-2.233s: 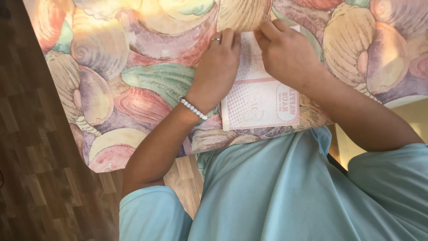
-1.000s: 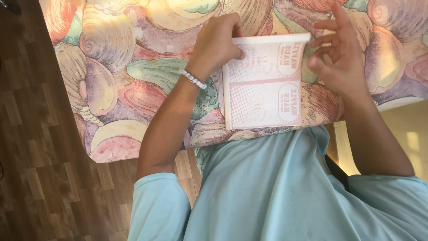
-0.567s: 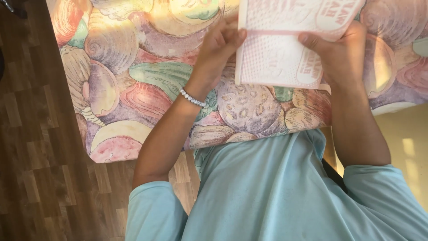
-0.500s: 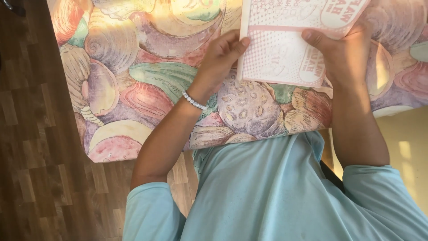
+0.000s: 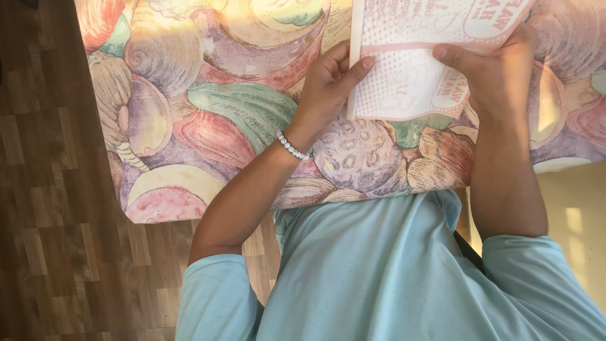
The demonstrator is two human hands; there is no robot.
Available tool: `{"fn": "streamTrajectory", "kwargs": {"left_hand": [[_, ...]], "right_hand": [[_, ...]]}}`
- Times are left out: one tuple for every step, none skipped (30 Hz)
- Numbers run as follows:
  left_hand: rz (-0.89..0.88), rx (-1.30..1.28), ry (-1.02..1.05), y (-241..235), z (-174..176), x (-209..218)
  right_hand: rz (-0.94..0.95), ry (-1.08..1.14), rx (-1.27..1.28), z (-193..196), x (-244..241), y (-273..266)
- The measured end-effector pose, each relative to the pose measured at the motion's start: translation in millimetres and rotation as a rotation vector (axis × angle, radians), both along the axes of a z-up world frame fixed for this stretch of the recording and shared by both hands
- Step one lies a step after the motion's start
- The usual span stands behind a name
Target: Folding flat paper sheets into waffle bags at a table.
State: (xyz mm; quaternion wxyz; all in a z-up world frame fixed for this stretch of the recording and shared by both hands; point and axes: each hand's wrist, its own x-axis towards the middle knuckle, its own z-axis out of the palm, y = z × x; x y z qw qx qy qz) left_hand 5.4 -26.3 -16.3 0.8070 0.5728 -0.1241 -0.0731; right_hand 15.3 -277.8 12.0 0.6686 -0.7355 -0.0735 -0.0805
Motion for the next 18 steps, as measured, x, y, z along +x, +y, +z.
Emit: {"fn": "streamTrajectory", "kwargs": {"left_hand": [[0.013, -0.061, -0.014, 1.0, -2.6, 0.4], [0.014, -0.06, -0.015, 3.1, -2.5, 1.9], [0.051, -0.008, -0.018, 5.0, -2.7, 2.9], [0.087, 0.043, -0.021, 6.9, -3.0, 3.9], [0.087, 0.043, -0.02, 7.8, -1.1, 3.3], [0.073, -0.004, -0.021, 8.7, 0.9, 2.6], [0.059, -0.051, -0.022, 10.1, 3.3, 2.3], [0.059, -0.05, -0.023, 10.9, 3.9, 2.5], [0.047, -0.058, -0.019, 11.4, 4.5, 2.7], [0.034, -0.067, -0.015, 11.8, 5.1, 3.0], [0.032, -0.067, -0.015, 10.9, 6.6, 2.6], [0.044, -0.051, 0.0, 10.1, 7.9, 2.2], [0.058, -0.035, 0.016, 9.7, 9.2, 1.5], [0.057, -0.035, 0.017, 9.1, 8.5, 1.9], [0.087, -0.03, 0.046, 8.7, 7.9, 2.4], [0.116, -0.024, 0.076, 8.3, 7.3, 2.9], [0.115, -0.025, 0.076, 8.6, 5.1, 4.0], [0.15, -0.009, 0.113, 8.8, 2.8, 5.2]], "right_hand": [[0.025, -0.014, 0.012, 0.2, -0.2, 1.3], [0.026, -0.015, 0.013, 1.3, -1.2, 1.7], [0.026, -0.001, 0.003, 2.2, -2.6, 2.0], [0.025, 0.013, -0.007, 3.0, -4.1, 2.3], [0.026, 0.013, -0.007, 2.6, -4.3, 2.3], [0.03, 0.018, -0.005, 2.3, -4.6, 2.2], [0.034, 0.022, -0.002, 2.1, -4.4, 2.7], [0.035, 0.021, -0.001, 2.6, -4.5, 2.5], [0.035, 0.015, -0.012, 3.1, -4.9, 2.0], [0.035, 0.009, -0.022, 3.7, -5.2, 1.4], [0.033, 0.008, -0.022, 2.7, -5.0, 0.3], [0.026, 0.009, -0.024, 1.6, -4.8, -0.8], [0.021, 0.011, -0.027, 0.4, -4.6, -1.5], [0.02, 0.012, -0.027, -0.2, -4.4, -4.7], [0.061, 0.007, -0.045, -0.8, -4.0, -7.7], [0.102, 0.002, -0.063, -1.4, -3.6, -10.8], [0.101, 0.003, -0.063, -4.0, -2.5, -13.6], [0.115, -0.002, -0.086, -6.6, -1.4, -16.6]]}}
